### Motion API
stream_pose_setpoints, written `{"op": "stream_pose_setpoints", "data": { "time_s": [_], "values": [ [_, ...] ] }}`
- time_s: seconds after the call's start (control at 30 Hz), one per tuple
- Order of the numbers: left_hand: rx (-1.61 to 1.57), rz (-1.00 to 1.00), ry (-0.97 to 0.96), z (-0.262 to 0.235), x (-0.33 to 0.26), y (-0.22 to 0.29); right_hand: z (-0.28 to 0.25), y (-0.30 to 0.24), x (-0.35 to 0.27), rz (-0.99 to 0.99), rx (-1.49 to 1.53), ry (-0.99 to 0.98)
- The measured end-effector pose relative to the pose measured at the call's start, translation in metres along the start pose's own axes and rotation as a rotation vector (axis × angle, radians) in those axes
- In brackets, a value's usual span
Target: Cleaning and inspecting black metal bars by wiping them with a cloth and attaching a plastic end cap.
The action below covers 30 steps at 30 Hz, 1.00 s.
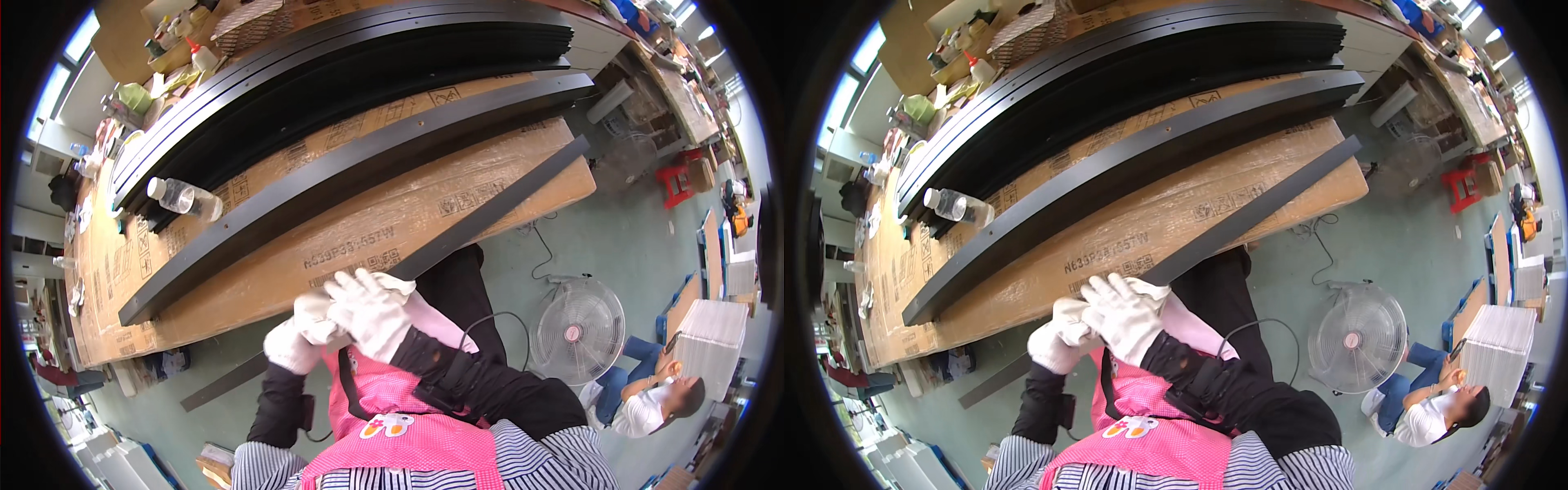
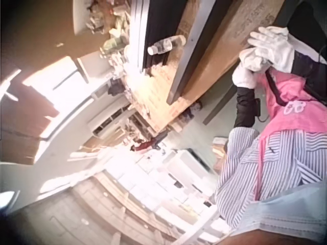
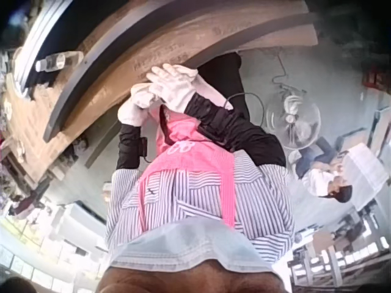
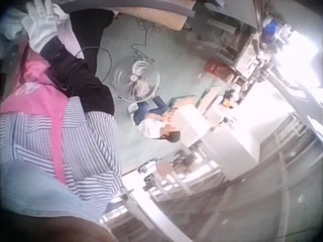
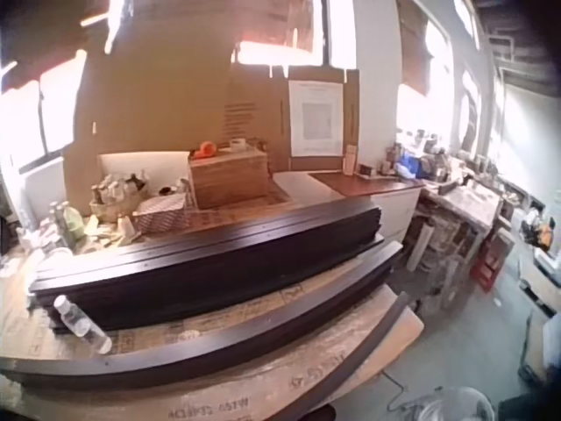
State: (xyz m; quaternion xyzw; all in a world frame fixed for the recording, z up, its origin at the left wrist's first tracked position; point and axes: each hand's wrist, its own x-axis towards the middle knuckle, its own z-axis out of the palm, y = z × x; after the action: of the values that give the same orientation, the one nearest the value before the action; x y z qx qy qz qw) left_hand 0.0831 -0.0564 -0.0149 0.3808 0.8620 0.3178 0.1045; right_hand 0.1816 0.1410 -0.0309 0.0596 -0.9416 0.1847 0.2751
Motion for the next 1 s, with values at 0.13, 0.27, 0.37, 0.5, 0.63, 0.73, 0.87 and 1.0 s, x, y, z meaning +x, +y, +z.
{"op": "stream_pose_setpoints", "data": {
  "time_s": [0.13, 0.27, 0.37, 0.5, 0.63, 0.73, 0.87, 1.0],
  "values": [
    [0.446, 0.014, -0.157, -0.074, -0.005, -0.019, -0.107, 0.105, 0.019, 0.404, -0.422, 0.013],
    [0.431, 0.083, -0.126, -0.076, 0.018, -0.021, -0.179, 0.302, -0.082, 0.791, -0.610, 0.355],
    [0.438, 0.069, -0.112, -0.094, 0.034, -0.019, -0.191, 0.292, -0.051, 1.172, -0.498, 0.209],
    [0.420, 0.080, -0.129, -0.098, 0.057, -0.036, -0.065, 0.149, -0.006, 0.650, -0.496, 0.001],
    [0.430, 0.099, -0.140, -0.098, 0.060, -0.071, -0.017, 0.090, 0.007, 0.407, -0.141, 0.065],
    [0.444, 0.096, -0.129, -0.102, 0.057, -0.082, -0.119, 0.174, 0.001, 0.540, -0.456, 0.059],
    [0.451, 0.176, -0.119, -0.096, 0.069, -0.085, -0.201, 0.354, -0.101, 1.034, -0.507, 0.312],
    [0.458, 0.172, -0.093, -0.097, 0.064, -0.087, -0.239, 0.401, -0.090, 1.437, -0.580, 0.158]
  ]
}}
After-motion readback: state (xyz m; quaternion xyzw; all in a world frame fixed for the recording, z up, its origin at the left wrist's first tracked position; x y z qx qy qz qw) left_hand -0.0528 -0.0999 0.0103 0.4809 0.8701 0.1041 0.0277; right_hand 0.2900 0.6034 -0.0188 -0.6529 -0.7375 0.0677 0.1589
